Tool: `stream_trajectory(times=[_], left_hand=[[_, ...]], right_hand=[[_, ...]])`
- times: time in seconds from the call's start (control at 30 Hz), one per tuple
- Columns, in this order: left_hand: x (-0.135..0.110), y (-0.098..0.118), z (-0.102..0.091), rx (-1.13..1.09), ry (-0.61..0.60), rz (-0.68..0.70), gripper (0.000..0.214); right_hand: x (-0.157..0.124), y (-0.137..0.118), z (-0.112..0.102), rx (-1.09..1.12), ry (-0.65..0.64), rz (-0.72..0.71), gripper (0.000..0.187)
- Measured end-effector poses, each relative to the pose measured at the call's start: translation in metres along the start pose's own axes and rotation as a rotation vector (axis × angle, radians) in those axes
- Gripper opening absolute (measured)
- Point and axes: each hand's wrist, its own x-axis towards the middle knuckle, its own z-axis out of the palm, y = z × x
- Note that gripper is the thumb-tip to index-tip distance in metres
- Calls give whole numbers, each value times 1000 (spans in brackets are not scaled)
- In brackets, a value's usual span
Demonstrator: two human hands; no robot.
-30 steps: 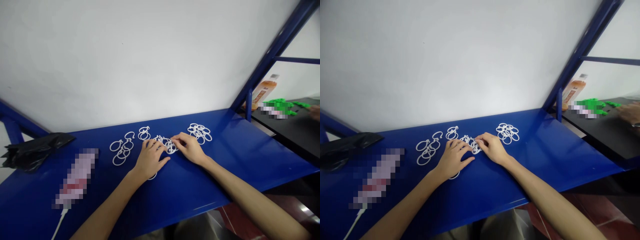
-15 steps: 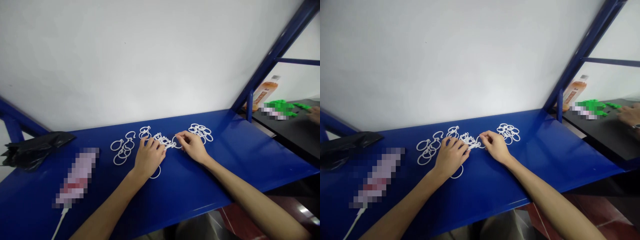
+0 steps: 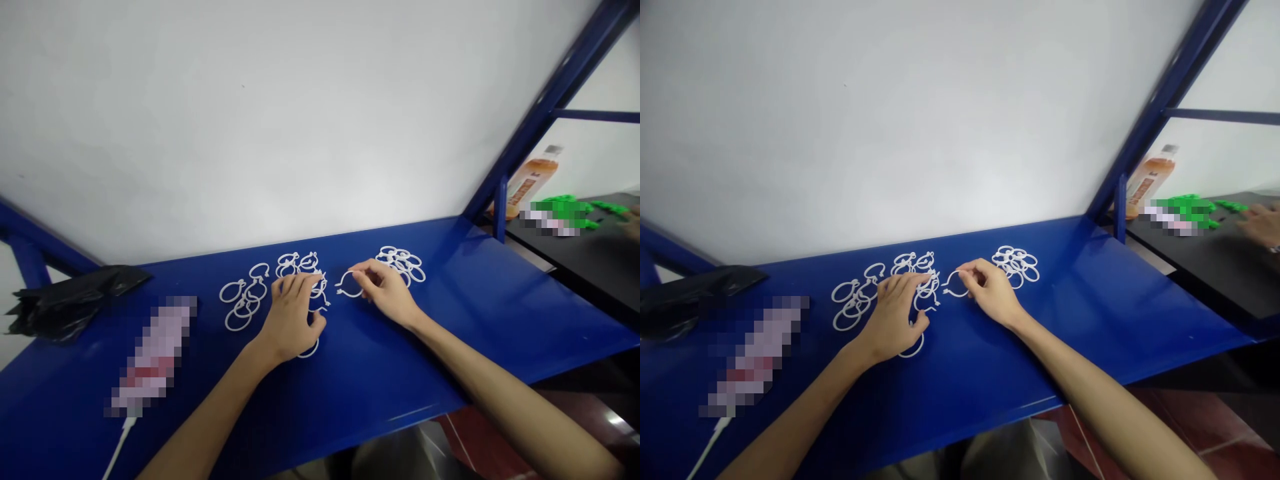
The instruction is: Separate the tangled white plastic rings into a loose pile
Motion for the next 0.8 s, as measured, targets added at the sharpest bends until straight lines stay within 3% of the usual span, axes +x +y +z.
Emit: stream_trajectory(times=[0.17, 0.27, 0.47, 0.8], left_hand=[[2, -3, 5, -88, 97, 135, 21], [3, -6, 6, -102, 119, 188, 10], [2, -3, 5, -81, 218, 229, 19], [0, 14, 0, -164, 331, 322, 22]], right_hand=[[-6, -3, 9, 243, -193, 70, 28], [-8, -3, 12, 251, -287, 48, 30], [-14, -10, 9, 46, -316, -51, 25], [-21, -17, 8, -38, -390, -199, 22]])
